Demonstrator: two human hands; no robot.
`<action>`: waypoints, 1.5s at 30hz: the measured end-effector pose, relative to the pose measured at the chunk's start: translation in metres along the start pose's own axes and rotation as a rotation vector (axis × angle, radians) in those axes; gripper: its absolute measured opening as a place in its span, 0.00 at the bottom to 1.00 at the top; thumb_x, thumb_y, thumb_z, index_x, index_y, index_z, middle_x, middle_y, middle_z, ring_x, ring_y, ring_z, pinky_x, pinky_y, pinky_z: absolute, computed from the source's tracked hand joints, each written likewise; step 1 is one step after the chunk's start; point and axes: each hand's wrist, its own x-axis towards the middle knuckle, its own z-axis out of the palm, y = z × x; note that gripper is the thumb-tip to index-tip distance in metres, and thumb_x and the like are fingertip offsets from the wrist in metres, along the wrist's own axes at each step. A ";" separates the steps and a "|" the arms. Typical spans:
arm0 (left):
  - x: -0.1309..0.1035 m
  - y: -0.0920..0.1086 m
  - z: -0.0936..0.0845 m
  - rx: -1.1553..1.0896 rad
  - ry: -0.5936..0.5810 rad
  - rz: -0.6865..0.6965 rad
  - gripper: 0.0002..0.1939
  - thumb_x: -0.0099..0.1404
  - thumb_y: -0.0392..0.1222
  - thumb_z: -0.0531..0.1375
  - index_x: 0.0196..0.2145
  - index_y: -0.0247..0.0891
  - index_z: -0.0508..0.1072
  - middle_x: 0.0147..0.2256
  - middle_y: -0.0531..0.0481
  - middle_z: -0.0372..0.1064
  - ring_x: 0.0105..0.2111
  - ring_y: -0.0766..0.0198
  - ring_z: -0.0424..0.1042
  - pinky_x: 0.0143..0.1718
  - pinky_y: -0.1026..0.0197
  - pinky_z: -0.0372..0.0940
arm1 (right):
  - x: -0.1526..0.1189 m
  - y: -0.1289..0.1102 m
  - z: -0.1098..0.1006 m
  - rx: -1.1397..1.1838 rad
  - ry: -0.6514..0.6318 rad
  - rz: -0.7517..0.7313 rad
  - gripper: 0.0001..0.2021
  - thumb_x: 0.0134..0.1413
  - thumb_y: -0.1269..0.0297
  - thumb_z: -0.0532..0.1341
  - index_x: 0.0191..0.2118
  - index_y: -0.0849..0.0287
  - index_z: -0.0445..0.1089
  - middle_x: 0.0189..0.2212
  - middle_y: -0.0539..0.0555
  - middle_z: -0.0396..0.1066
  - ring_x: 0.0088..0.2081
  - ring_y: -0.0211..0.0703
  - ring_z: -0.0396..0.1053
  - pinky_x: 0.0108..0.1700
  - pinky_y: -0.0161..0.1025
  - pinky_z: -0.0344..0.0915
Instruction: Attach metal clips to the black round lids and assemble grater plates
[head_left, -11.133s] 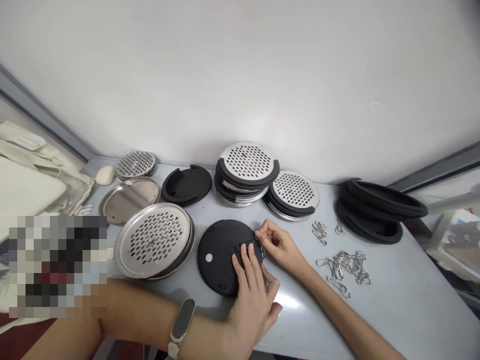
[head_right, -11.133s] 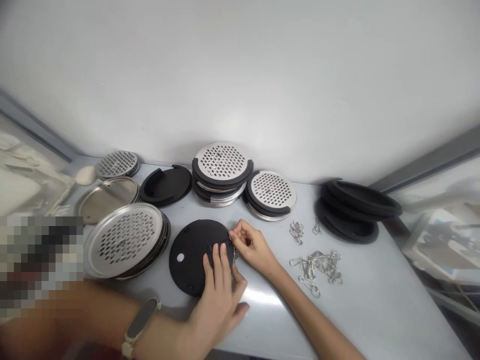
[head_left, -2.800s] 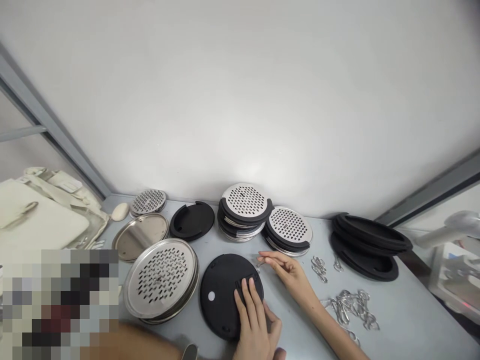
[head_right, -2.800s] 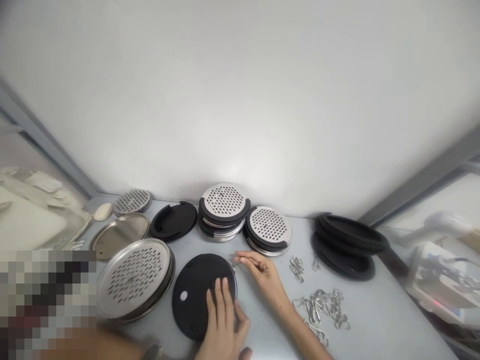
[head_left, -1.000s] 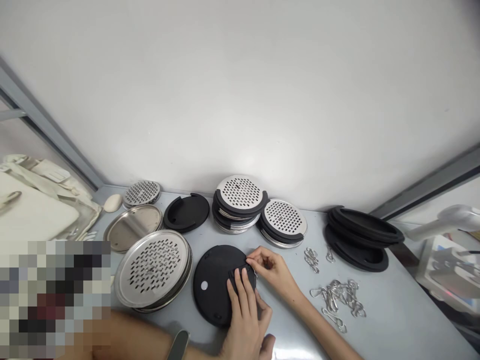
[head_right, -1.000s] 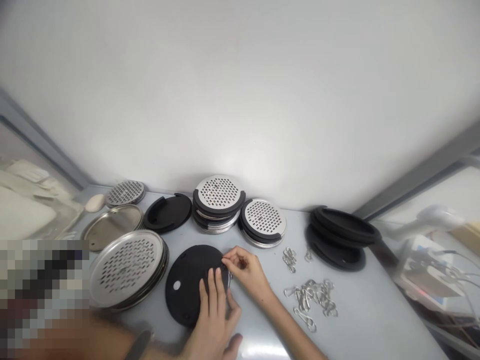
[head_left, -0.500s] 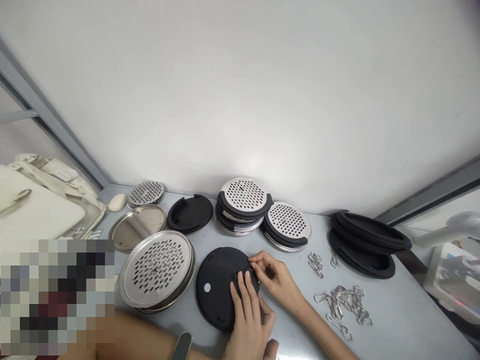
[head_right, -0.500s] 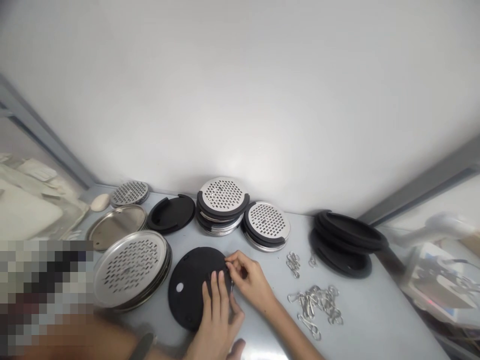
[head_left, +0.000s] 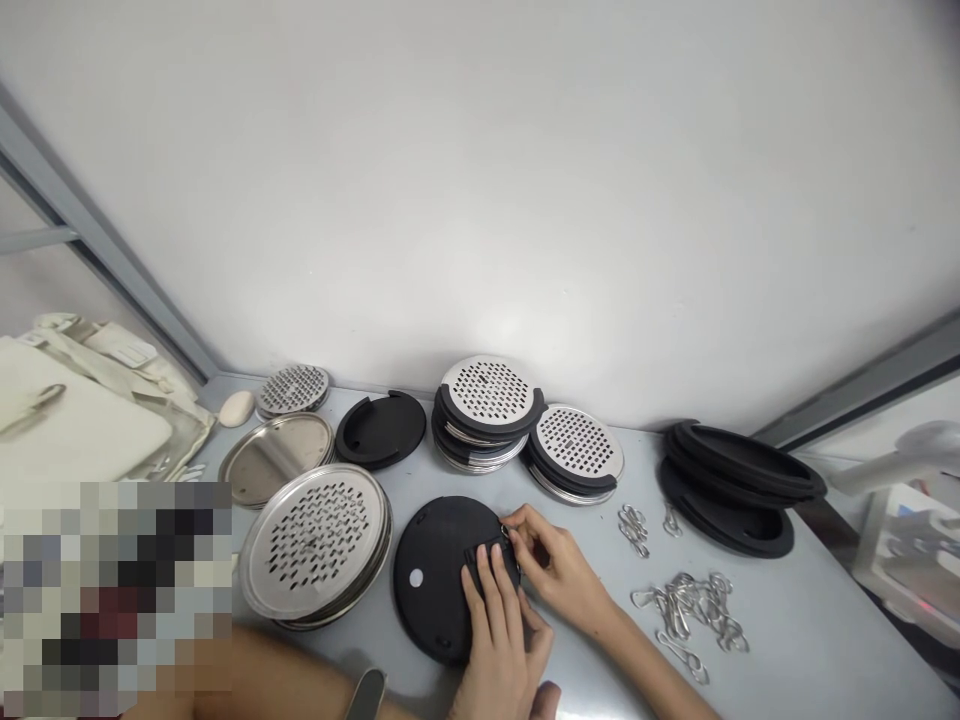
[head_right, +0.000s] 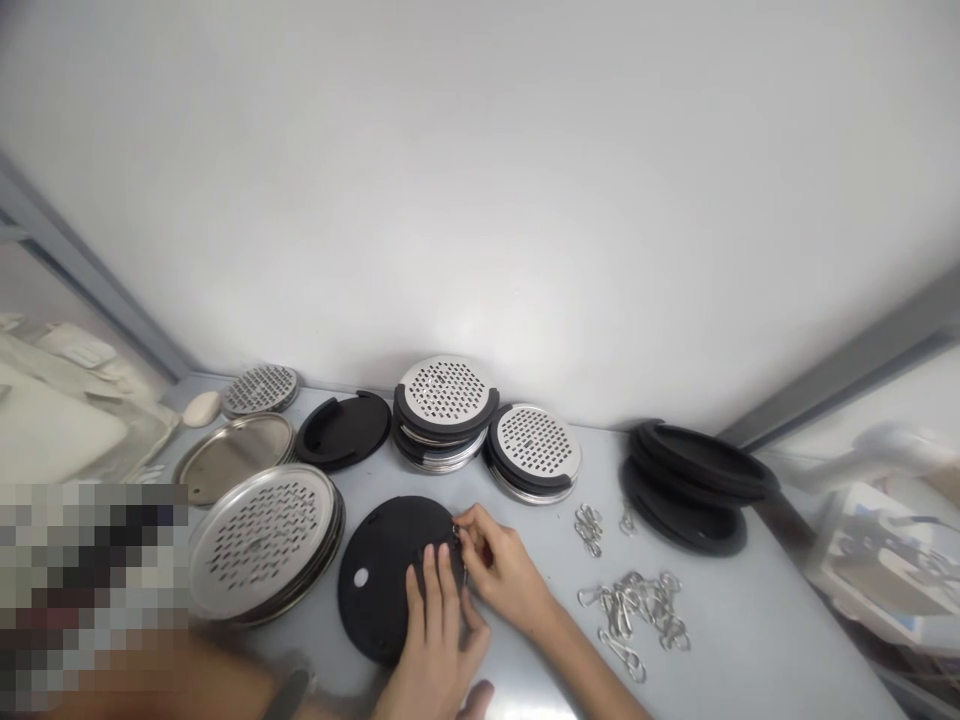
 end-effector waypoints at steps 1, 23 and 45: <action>0.000 0.000 0.000 -0.002 0.000 0.000 0.31 0.52 0.65 0.59 0.40 0.33 0.73 0.52 0.28 0.65 0.54 0.28 0.58 0.51 0.26 0.43 | 0.000 -0.001 0.000 -0.003 -0.002 -0.005 0.10 0.63 0.59 0.49 0.41 0.58 0.63 0.20 0.45 0.58 0.23 0.37 0.56 0.28 0.34 0.55; 0.000 0.000 -0.003 0.002 -0.014 0.000 0.32 0.53 0.64 0.59 0.40 0.30 0.73 0.53 0.25 0.63 0.55 0.27 0.57 0.52 0.26 0.42 | 0.000 -0.005 -0.006 0.028 -0.097 -0.029 0.07 0.58 0.65 0.54 0.43 0.58 0.61 0.23 0.44 0.57 0.23 0.34 0.58 0.27 0.32 0.56; 0.000 0.000 -0.003 -0.027 0.007 -0.002 0.32 0.53 0.64 0.59 0.41 0.29 0.72 0.53 0.25 0.63 0.55 0.26 0.56 0.52 0.25 0.42 | 0.001 0.002 -0.005 -0.055 -0.091 -0.036 0.04 0.58 0.68 0.53 0.40 0.57 0.58 0.21 0.41 0.51 0.22 0.34 0.53 0.26 0.32 0.52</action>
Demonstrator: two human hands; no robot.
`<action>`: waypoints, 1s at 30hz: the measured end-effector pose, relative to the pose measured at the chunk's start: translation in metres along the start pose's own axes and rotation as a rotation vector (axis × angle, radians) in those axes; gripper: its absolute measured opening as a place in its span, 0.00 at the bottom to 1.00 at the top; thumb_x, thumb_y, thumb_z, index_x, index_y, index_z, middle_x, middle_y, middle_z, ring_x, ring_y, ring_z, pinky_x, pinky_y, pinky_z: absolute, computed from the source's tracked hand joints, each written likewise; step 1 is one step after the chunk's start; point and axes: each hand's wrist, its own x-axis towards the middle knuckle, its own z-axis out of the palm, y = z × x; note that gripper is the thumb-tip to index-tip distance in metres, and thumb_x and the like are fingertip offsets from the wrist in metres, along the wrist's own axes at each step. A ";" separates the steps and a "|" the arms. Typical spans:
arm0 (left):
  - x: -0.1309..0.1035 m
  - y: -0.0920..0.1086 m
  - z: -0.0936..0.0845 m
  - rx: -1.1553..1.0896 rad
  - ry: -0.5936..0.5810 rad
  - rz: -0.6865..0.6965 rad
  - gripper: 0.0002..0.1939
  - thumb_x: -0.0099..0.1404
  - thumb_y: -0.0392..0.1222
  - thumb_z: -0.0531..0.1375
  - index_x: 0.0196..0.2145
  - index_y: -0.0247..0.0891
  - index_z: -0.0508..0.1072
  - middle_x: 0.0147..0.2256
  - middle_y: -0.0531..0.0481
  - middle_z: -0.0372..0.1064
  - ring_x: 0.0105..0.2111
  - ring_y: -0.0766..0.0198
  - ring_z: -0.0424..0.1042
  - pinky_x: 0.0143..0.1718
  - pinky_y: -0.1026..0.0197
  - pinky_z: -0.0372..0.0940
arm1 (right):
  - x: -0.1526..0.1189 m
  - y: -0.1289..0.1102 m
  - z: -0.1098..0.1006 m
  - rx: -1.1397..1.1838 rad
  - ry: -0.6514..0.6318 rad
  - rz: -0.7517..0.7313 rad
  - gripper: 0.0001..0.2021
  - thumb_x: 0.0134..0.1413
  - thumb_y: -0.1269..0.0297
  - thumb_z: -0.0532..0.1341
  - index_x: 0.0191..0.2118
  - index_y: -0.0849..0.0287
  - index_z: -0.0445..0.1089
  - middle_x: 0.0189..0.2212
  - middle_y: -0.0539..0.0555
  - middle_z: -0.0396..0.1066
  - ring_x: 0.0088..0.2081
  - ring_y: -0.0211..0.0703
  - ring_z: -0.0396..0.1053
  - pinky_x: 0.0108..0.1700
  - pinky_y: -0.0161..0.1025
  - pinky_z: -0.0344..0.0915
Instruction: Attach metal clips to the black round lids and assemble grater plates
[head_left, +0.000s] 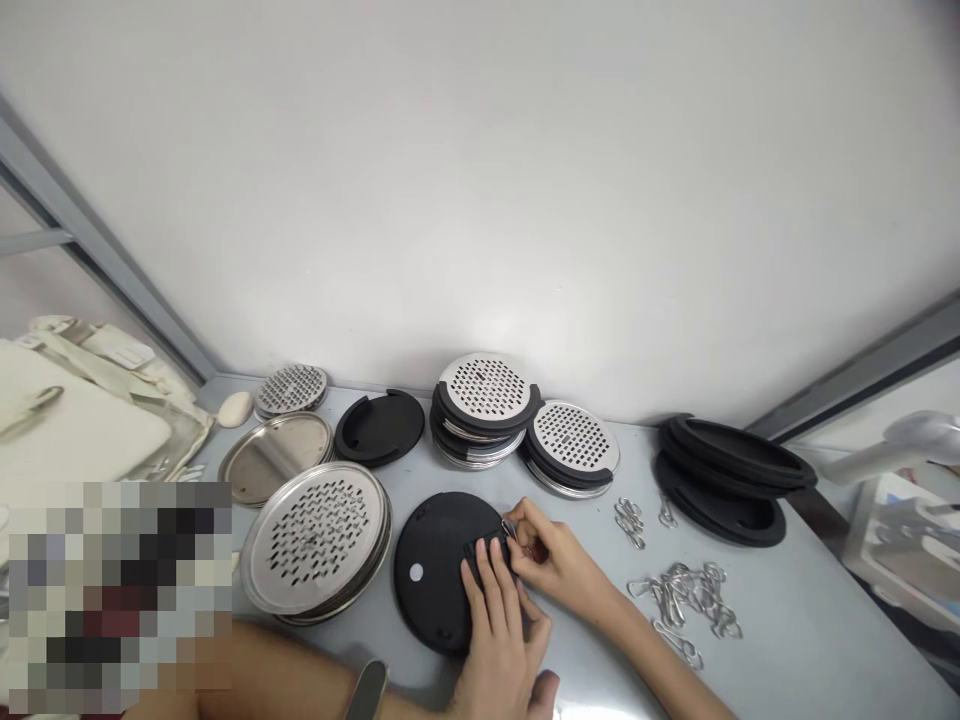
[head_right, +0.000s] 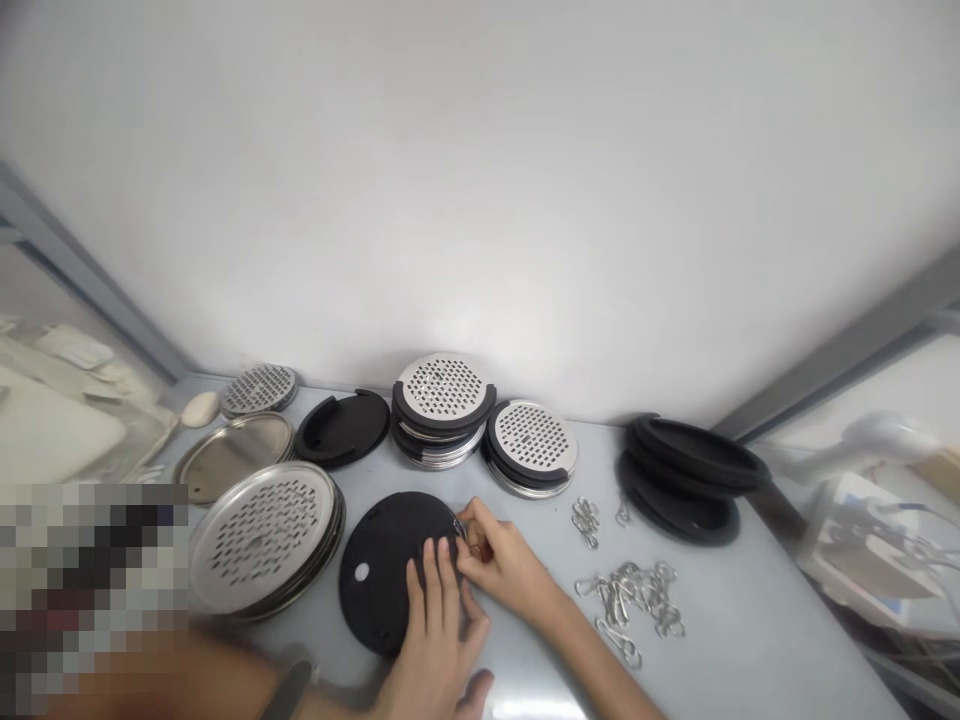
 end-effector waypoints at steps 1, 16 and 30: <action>0.000 0.000 0.000 0.004 -0.003 0.003 0.32 0.53 0.64 0.59 0.41 0.30 0.72 0.53 0.25 0.63 0.55 0.27 0.56 0.52 0.25 0.42 | 0.000 0.000 0.000 0.002 -0.002 0.002 0.04 0.58 0.68 0.53 0.40 0.57 0.57 0.21 0.41 0.52 0.22 0.33 0.53 0.26 0.32 0.52; 0.000 -0.002 0.006 0.022 0.044 0.031 0.33 0.53 0.65 0.57 0.39 0.29 0.73 0.52 0.23 0.63 0.53 0.23 0.57 0.52 0.25 0.38 | -0.002 0.004 0.004 0.034 -0.017 0.006 0.01 0.61 0.66 0.51 0.38 0.56 0.57 0.20 0.41 0.51 0.22 0.33 0.52 0.26 0.32 0.52; 0.004 -0.002 -0.005 0.029 0.032 -0.018 0.33 0.50 0.63 0.59 0.41 0.29 0.73 0.52 0.25 0.64 0.54 0.25 0.57 0.53 0.27 0.41 | -0.011 -0.012 -0.051 -0.026 -0.243 0.138 0.12 0.53 0.56 0.62 0.36 0.57 0.62 0.24 0.45 0.60 0.26 0.36 0.58 0.28 0.33 0.55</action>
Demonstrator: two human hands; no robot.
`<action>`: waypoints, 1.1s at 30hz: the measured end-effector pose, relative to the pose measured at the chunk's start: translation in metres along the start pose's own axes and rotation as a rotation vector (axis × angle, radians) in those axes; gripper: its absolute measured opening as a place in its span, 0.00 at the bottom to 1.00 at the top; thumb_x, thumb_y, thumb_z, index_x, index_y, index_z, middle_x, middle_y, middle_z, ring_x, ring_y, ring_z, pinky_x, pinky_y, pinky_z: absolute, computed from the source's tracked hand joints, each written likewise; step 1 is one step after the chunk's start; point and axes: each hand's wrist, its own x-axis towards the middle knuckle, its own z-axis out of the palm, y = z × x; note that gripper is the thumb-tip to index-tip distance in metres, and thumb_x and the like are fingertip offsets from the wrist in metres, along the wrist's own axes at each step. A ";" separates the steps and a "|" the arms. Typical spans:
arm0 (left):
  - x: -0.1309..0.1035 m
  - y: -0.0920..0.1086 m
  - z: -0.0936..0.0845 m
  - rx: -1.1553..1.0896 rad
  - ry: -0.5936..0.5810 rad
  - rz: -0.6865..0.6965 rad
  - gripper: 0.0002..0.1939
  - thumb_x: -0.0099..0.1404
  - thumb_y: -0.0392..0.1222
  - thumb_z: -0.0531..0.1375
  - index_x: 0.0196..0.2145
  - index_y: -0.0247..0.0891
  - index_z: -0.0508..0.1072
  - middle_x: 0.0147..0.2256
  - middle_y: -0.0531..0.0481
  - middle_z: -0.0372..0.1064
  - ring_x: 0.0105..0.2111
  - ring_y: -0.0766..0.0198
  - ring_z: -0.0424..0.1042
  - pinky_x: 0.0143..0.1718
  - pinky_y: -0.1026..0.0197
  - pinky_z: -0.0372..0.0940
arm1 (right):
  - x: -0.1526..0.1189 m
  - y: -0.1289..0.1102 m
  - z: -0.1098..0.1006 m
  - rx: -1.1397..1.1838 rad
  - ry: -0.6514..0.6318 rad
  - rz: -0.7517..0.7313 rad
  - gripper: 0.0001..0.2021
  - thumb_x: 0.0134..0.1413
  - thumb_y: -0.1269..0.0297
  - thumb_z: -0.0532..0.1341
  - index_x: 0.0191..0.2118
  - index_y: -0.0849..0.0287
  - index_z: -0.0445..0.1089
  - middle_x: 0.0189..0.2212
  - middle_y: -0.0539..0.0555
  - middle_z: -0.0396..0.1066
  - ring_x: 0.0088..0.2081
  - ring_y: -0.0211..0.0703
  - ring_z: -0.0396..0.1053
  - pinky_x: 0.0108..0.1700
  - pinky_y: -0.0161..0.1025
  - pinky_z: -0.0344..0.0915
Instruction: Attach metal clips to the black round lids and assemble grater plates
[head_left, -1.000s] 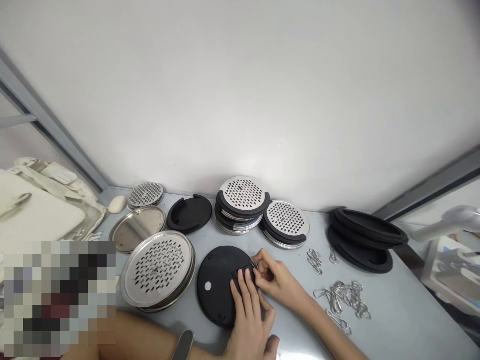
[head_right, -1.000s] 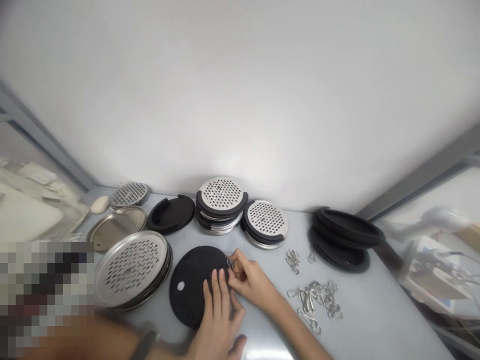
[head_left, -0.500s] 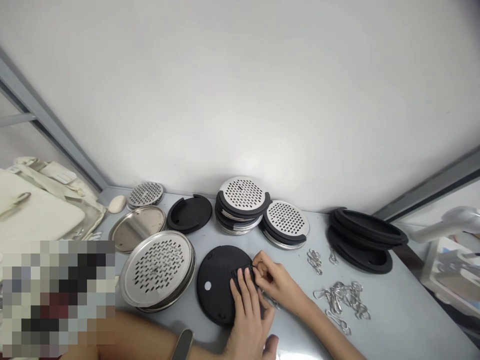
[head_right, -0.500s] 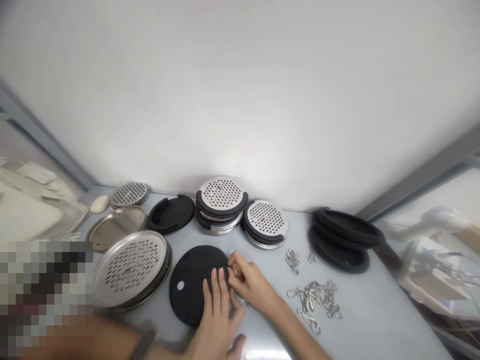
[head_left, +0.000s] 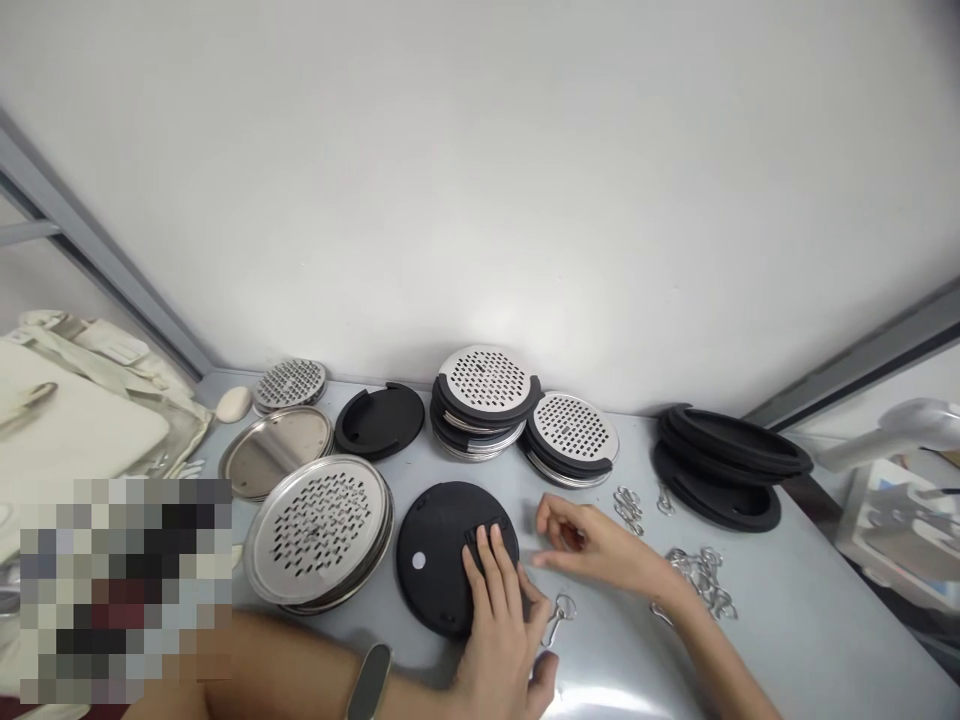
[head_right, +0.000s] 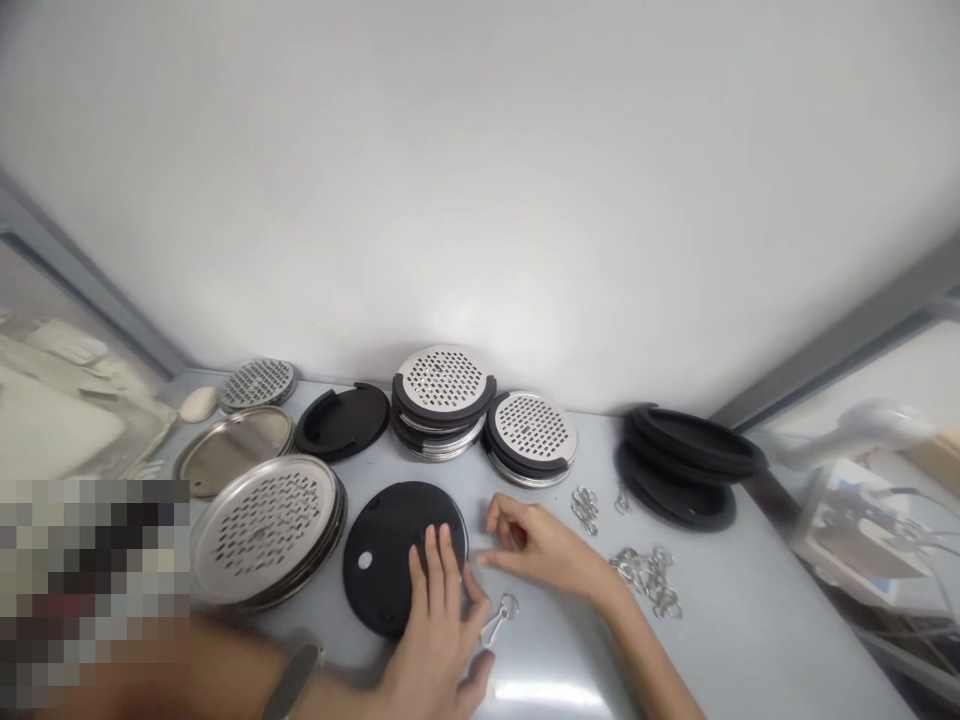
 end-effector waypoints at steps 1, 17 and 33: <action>0.000 0.000 -0.001 -0.005 -0.003 -0.001 0.33 0.50 0.62 0.59 0.42 0.29 0.72 0.52 0.24 0.64 0.55 0.26 0.57 0.53 0.27 0.41 | -0.005 -0.001 -0.005 -0.027 -0.046 0.026 0.15 0.49 0.55 0.66 0.36 0.57 0.63 0.25 0.45 0.61 0.27 0.36 0.59 0.29 0.33 0.56; -0.001 -0.002 -0.002 -0.036 -0.008 -0.001 0.32 0.52 0.60 0.59 0.43 0.26 0.71 0.53 0.21 0.61 0.56 0.25 0.55 0.53 0.27 0.43 | -0.010 0.002 -0.004 -0.029 0.163 -0.054 0.07 0.56 0.62 0.58 0.30 0.57 0.66 0.29 0.51 0.67 0.31 0.41 0.64 0.34 0.39 0.63; 0.000 0.001 0.002 -0.012 0.015 -0.007 0.34 0.50 0.62 0.59 0.42 0.27 0.72 0.51 0.23 0.64 0.54 0.26 0.57 0.52 0.27 0.42 | 0.016 0.011 0.019 0.516 0.367 -0.045 0.16 0.60 0.47 0.52 0.35 0.55 0.54 0.16 0.40 0.49 0.19 0.33 0.51 0.24 0.34 0.50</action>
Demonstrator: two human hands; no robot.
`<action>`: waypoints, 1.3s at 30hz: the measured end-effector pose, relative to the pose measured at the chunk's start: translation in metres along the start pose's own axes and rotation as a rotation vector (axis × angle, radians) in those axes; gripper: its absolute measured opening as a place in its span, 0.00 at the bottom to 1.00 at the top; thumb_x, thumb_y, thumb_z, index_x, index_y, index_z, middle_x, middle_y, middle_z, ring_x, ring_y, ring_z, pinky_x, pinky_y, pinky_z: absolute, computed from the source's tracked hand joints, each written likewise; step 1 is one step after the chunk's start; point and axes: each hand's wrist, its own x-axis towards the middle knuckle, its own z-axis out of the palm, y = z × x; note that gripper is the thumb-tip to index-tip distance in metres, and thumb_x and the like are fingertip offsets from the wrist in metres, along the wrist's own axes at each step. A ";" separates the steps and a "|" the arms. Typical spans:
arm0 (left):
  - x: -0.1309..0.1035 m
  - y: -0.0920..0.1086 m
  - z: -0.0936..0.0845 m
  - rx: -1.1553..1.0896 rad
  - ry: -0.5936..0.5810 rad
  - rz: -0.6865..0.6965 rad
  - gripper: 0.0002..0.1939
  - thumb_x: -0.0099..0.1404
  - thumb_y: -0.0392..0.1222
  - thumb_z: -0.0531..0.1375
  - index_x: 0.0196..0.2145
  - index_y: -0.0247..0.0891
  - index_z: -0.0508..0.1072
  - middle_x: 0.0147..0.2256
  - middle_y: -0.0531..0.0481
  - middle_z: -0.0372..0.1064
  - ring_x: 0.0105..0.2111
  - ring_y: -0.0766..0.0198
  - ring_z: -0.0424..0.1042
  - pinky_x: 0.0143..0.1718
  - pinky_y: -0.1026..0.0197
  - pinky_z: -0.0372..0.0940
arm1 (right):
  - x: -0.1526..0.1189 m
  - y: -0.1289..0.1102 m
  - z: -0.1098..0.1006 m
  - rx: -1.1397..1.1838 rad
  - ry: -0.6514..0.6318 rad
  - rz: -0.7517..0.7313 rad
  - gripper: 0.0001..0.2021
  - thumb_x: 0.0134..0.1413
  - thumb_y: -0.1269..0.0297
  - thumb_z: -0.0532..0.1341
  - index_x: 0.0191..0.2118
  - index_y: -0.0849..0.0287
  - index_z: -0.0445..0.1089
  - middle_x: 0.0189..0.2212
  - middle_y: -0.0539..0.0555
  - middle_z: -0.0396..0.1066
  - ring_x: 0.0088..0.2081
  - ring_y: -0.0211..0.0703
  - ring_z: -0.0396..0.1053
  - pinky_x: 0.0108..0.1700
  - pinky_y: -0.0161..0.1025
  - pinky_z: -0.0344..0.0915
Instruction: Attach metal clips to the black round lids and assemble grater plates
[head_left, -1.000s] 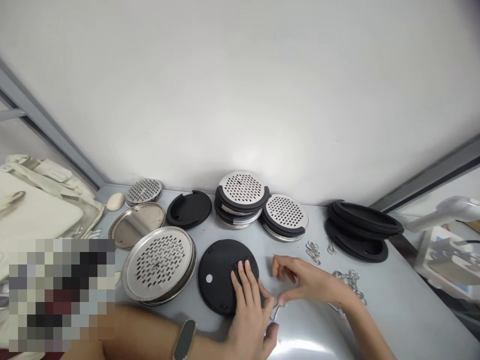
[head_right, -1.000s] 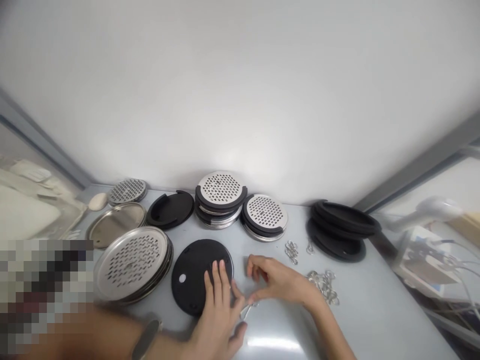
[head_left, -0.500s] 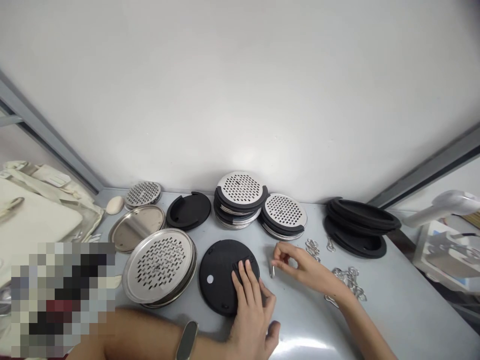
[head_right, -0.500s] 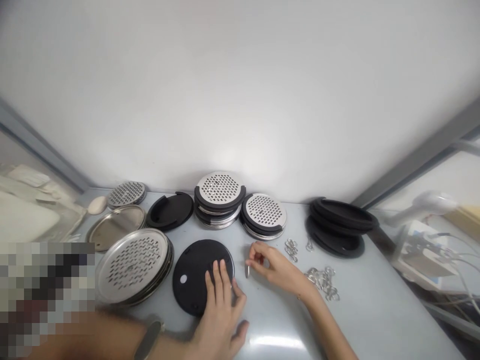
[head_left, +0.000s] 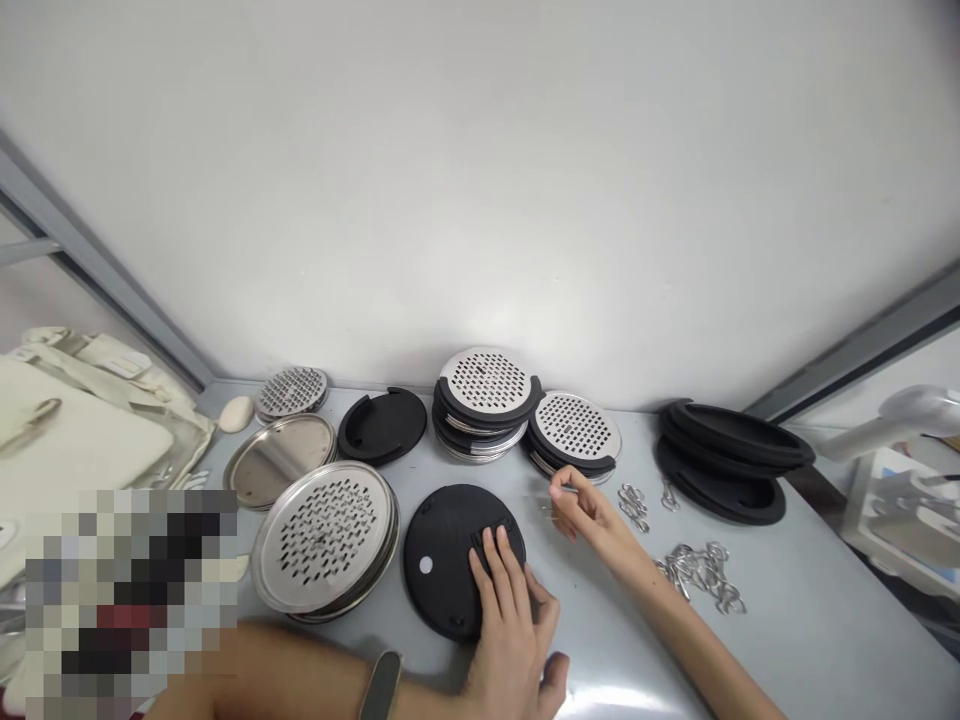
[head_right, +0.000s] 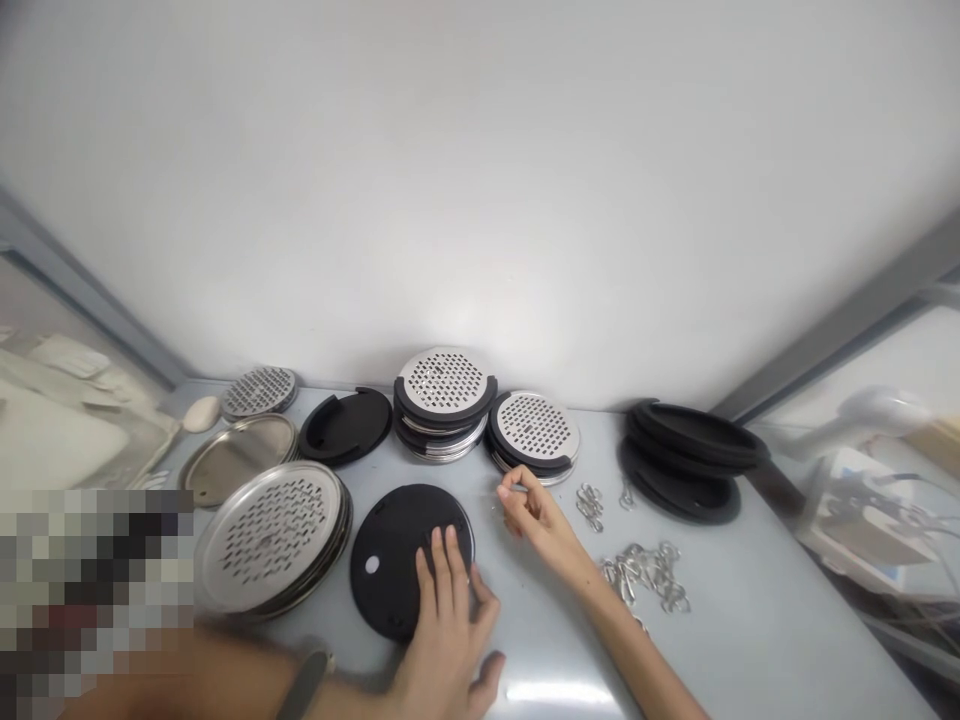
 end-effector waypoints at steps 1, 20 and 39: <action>0.000 0.000 0.000 0.002 -0.002 0.001 0.34 0.50 0.62 0.59 0.42 0.27 0.72 0.51 0.23 0.64 0.54 0.26 0.57 0.52 0.27 0.42 | 0.001 0.001 0.000 0.015 -0.006 0.009 0.16 0.60 0.47 0.53 0.35 0.55 0.53 0.15 0.39 0.48 0.18 0.32 0.48 0.23 0.33 0.48; -0.001 -0.001 0.002 0.002 -0.013 0.004 0.34 0.51 0.62 0.59 0.43 0.28 0.72 0.52 0.24 0.64 0.55 0.26 0.57 0.53 0.26 0.42 | 0.000 0.012 0.003 -0.116 0.082 -0.169 0.10 0.54 0.67 0.57 0.42 0.54 0.57 0.33 0.49 0.55 0.29 0.35 0.55 0.32 0.34 0.60; -0.001 -0.001 0.002 0.004 -0.012 0.013 0.34 0.50 0.62 0.59 0.42 0.27 0.72 0.52 0.23 0.64 0.54 0.25 0.56 0.53 0.26 0.41 | 0.006 0.016 0.004 0.146 0.043 -0.041 0.12 0.60 0.52 0.54 0.42 0.55 0.61 0.32 0.49 0.62 0.33 0.40 0.70 0.46 0.47 0.69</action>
